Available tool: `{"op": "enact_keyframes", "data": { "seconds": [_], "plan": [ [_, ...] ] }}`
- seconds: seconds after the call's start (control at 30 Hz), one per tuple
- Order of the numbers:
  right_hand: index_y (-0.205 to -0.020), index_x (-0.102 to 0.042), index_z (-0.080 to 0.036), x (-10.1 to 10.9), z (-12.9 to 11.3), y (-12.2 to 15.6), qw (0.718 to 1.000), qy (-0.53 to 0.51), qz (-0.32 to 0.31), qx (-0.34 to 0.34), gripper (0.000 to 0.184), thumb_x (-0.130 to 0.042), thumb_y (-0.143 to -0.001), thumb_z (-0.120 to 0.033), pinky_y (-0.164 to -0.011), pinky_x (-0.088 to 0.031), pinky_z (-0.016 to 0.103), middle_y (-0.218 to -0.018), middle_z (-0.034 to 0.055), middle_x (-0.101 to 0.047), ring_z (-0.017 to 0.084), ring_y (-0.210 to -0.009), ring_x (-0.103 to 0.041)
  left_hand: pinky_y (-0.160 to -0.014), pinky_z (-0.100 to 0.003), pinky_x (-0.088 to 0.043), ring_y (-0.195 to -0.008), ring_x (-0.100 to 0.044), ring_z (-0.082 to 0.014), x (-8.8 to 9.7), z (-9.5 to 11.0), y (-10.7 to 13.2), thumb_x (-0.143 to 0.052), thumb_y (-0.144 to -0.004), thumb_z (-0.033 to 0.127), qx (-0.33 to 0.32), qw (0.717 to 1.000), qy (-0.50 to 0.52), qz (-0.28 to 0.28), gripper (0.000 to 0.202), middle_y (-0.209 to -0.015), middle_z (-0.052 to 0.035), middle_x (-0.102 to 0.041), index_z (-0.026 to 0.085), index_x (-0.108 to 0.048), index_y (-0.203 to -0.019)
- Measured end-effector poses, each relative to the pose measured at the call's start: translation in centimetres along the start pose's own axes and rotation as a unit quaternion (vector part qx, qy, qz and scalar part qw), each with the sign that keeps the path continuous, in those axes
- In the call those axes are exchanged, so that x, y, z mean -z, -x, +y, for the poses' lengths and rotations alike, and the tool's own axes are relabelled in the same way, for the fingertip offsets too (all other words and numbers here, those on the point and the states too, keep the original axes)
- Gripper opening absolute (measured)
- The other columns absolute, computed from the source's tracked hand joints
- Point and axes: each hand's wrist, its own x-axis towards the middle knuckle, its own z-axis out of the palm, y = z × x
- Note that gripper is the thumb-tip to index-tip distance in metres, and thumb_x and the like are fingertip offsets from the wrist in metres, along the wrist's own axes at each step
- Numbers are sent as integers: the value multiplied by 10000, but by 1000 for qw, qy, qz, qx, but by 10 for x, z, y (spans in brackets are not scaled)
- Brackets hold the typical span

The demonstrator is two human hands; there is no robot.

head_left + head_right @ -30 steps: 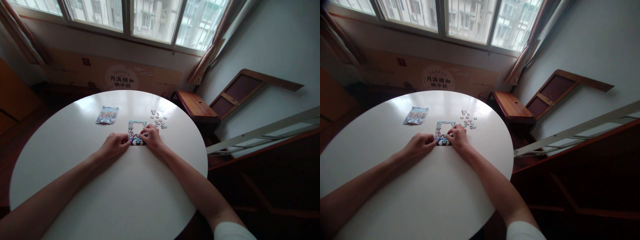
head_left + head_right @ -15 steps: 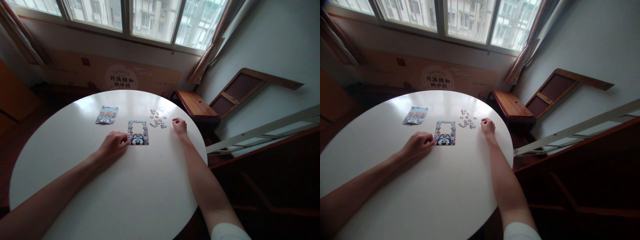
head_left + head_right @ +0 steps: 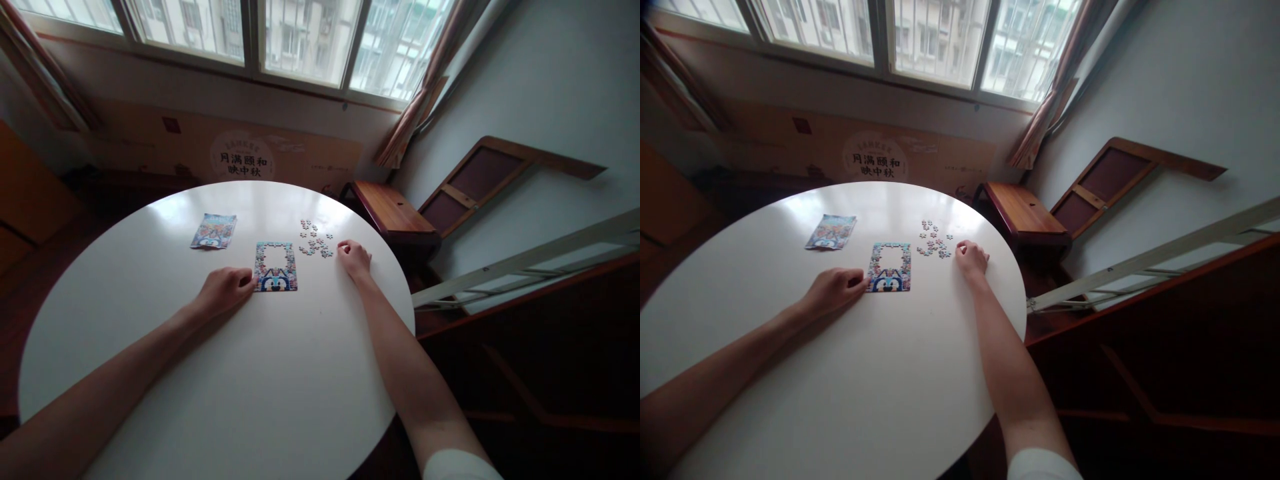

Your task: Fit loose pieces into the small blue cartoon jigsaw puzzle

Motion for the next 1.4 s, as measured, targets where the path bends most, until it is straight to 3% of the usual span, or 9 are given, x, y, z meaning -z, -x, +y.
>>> {"op": "enact_keyframes", "data": {
  "seconds": [1.4],
  "plan": [
    [-996, -699, -264, 2, -1, 2, 1000, 2, -7, 8, 244, -520, -830, -266, -904, -365, 389, -876, 32, -701, 230, -942, -598, -541, -264, -214, -542, -485, -149, 3, 1, 1, -424, -876, 444, -8, 1000, -3, -1, 373, -609, -45, -615, 198, -578, -640]
  ]
}}
